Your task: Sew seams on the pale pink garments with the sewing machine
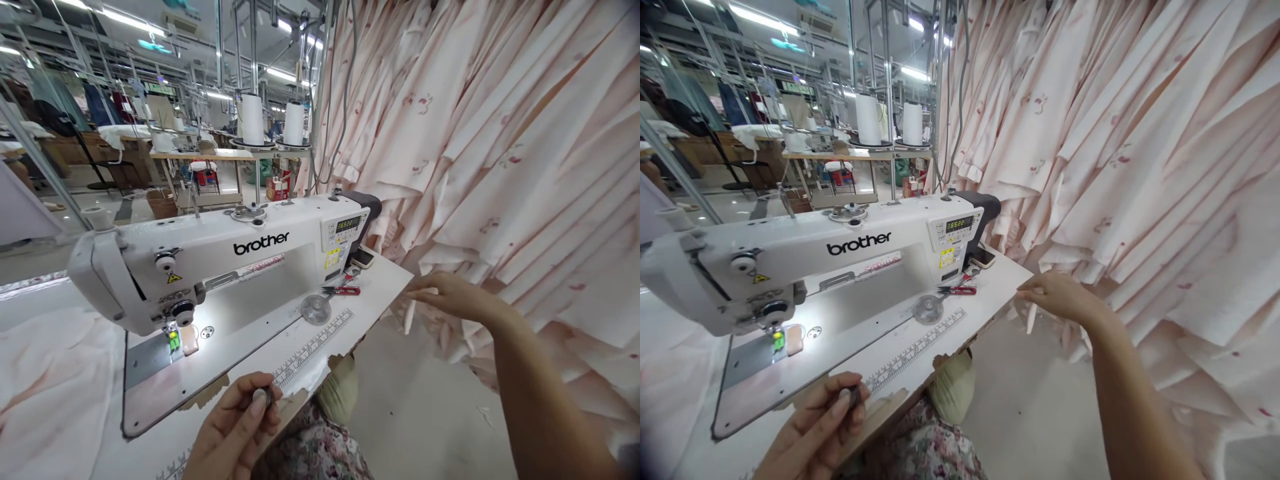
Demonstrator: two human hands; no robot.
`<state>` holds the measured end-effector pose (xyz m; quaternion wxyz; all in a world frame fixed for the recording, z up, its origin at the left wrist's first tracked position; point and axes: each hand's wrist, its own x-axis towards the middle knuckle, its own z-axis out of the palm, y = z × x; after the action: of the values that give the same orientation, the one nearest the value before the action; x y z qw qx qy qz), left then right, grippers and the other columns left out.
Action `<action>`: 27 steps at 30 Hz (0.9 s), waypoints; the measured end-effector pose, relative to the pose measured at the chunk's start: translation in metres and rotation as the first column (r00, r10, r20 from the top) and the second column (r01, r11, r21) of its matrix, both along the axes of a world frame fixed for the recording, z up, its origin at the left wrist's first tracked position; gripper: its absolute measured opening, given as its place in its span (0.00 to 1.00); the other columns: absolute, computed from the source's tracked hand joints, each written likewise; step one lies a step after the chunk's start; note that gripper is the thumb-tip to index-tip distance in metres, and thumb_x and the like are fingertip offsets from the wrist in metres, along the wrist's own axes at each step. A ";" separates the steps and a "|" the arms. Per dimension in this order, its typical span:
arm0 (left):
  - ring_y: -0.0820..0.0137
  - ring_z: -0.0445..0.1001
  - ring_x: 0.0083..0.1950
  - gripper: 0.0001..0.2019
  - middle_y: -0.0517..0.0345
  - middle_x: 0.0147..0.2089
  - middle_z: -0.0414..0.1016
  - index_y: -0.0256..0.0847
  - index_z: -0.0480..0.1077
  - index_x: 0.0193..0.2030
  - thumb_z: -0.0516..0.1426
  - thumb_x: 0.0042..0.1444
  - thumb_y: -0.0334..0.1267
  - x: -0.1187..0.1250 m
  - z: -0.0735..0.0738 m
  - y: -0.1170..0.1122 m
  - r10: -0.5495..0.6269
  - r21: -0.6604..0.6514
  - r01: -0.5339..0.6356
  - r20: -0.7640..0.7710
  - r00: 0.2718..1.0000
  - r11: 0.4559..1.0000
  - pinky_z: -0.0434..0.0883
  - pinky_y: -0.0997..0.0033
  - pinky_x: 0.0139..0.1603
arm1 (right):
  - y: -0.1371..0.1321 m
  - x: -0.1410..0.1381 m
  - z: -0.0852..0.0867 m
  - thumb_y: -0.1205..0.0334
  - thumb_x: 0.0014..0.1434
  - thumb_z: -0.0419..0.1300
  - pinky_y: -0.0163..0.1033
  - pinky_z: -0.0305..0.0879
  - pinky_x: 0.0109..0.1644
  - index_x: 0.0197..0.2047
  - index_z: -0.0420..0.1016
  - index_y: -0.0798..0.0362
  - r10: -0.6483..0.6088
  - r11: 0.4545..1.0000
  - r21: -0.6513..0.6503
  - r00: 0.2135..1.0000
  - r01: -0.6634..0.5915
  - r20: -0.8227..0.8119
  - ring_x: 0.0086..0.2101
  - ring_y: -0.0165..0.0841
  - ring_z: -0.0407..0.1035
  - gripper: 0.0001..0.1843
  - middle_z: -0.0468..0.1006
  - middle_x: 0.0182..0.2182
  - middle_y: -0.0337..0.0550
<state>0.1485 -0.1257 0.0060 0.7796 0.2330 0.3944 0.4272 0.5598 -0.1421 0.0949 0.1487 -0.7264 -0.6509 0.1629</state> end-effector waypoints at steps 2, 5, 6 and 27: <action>0.73 0.74 0.30 0.19 0.55 0.34 0.78 0.38 0.78 0.38 0.73 0.37 0.38 0.002 -0.002 0.003 0.011 0.015 -0.010 -0.022 1.000 1.000 0.74 0.77 0.34 | 0.001 0.002 -0.002 0.39 0.60 0.58 0.45 0.69 0.45 0.48 0.81 0.55 -0.030 0.998 0.056 1.000 0.030 0.003 0.46 0.50 0.71 0.28 0.77 0.46 0.55; 0.73 0.75 0.30 0.20 0.55 0.33 0.78 0.37 0.78 0.37 0.73 0.36 0.40 0.006 -0.007 0.005 -0.005 0.017 0.006 -0.075 0.997 1.000 0.75 0.78 0.33 | 0.017 -0.027 -0.023 0.44 0.69 0.51 0.41 0.71 0.46 0.50 0.79 0.55 0.091 0.978 0.194 0.994 -0.079 -0.055 0.46 0.45 0.72 0.25 0.77 0.47 0.52; 0.73 0.75 0.30 0.21 0.55 0.33 0.78 0.37 0.78 0.37 0.74 0.36 0.41 0.007 -0.008 0.005 -0.014 0.015 0.015 -0.090 0.996 1.000 0.75 0.78 0.33 | 0.027 -0.040 -0.033 0.48 0.71 0.50 0.41 0.70 0.48 0.49 0.79 0.54 0.106 0.970 0.225 0.994 -0.095 -0.039 0.46 0.43 0.72 0.23 0.78 0.46 0.50; 0.74 0.77 0.33 0.22 0.57 0.36 0.79 0.39 0.77 0.39 0.74 0.35 0.41 0.009 -0.016 0.011 -0.119 -0.049 0.116 -0.071 0.990 0.992 0.77 0.80 0.39 | 0.001 -0.144 -0.066 0.61 0.75 0.48 0.32 0.66 0.43 0.59 0.71 0.51 0.370 0.913 0.274 0.898 -0.304 -0.237 0.37 0.32 0.71 0.15 0.76 0.41 0.42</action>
<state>0.1576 -0.1151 -0.0096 0.7933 0.2539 0.4179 0.3628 0.4155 -0.1409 0.0293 0.2928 -0.5487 -0.7537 0.2124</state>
